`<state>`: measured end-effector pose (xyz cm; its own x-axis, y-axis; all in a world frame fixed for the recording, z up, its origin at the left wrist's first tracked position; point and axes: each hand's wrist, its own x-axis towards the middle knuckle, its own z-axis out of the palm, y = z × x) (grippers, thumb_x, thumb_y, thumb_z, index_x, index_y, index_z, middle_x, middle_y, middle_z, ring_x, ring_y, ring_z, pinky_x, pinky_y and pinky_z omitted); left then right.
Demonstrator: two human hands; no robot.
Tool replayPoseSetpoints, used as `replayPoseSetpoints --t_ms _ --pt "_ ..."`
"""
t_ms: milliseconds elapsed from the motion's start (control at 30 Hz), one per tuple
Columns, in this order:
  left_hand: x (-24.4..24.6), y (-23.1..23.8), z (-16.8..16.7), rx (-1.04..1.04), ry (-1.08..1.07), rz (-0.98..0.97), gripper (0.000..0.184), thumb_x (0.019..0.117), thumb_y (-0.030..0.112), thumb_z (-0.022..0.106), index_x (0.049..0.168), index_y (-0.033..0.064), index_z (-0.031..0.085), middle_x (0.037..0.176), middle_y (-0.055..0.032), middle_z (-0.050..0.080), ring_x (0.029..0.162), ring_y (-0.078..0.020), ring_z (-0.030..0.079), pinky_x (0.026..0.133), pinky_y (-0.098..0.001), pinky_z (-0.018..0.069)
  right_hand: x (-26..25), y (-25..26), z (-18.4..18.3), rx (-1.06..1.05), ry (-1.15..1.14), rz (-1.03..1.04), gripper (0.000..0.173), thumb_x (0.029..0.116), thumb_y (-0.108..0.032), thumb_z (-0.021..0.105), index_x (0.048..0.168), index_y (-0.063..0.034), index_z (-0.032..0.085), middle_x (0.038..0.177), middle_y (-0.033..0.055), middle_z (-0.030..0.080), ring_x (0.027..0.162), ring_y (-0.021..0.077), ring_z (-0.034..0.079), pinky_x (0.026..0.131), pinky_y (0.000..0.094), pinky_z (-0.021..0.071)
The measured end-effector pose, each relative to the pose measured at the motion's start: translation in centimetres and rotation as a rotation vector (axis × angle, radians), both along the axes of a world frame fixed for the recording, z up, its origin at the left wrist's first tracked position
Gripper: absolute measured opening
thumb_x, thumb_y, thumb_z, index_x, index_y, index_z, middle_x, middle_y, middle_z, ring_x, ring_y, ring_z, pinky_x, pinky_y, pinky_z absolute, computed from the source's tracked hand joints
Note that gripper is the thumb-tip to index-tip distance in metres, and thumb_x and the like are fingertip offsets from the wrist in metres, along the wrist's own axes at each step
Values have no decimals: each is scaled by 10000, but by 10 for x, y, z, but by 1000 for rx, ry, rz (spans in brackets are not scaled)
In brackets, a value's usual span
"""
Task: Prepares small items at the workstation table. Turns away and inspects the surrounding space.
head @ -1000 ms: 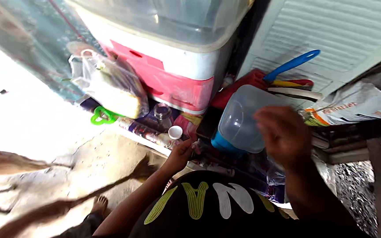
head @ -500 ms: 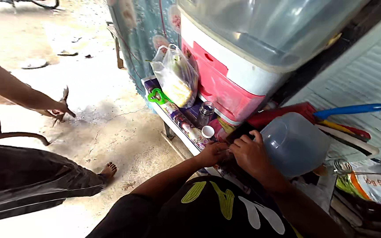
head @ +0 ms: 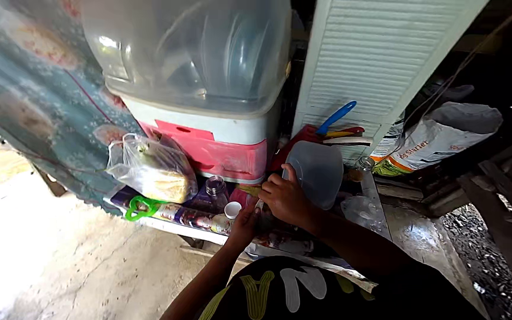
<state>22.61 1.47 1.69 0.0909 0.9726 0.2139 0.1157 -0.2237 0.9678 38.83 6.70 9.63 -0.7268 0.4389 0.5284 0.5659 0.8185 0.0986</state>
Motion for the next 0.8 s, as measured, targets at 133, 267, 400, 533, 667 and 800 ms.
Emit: replayPoseSetpoints --t_ms 133,267,400,533,667,800 --pt "0 -8 11 9 -131 -42 303 1072 60 317 1055 7 615 940 33 696 942 -45 666 910 -268 552 48 22 50 9 101 -80 159 975 -166 655 964 -44 757 970 144 731 949 342 709 872 565 542" --pt "-7 -18 19 31 -114 5 324 1071 60 311 1019 26 629 939 29 716 943 -61 681 915 -279 558 140 73 113 -238 72 -592 322 1048 -250 577 1222 -5 692 1244 300 636 1173 540 587 881 720 473" --pt "-12 -27 19 38 -65 80 309 1078 71 326 1057 31 631 950 39 709 930 -39 672 889 -254 557 193 128 108 -531 -91 -900 463 1053 -389 552 1235 23 658 1204 362 636 1163 584 582 885 788 419" --pt "-12 -32 12 51 -79 146 301 1076 73 328 1041 33 624 956 28 705 943 -55 674 906 -271 560 207 171 87 -683 -128 -911 544 1038 -474 555 1135 46 684 1170 330 654 1157 525 601 912 752 426" --pt "-11 -40 11 9 -80 216 286 1089 88 349 1022 39 623 931 33 692 912 -37 662 882 -258 554 213 179 82 -655 -36 -811 356 1023 -314 638 1146 12 706 1164 329 659 1147 544 594 914 761 419" --pt "-9 -48 13 -41 -123 259 295 1093 83 332 1013 40 612 914 25 691 903 -47 669 880 -263 556 221 165 97 -525 91 -752 386 1054 -310 581 1158 43 701 1140 373 646 1129 604 572 911 808 377"
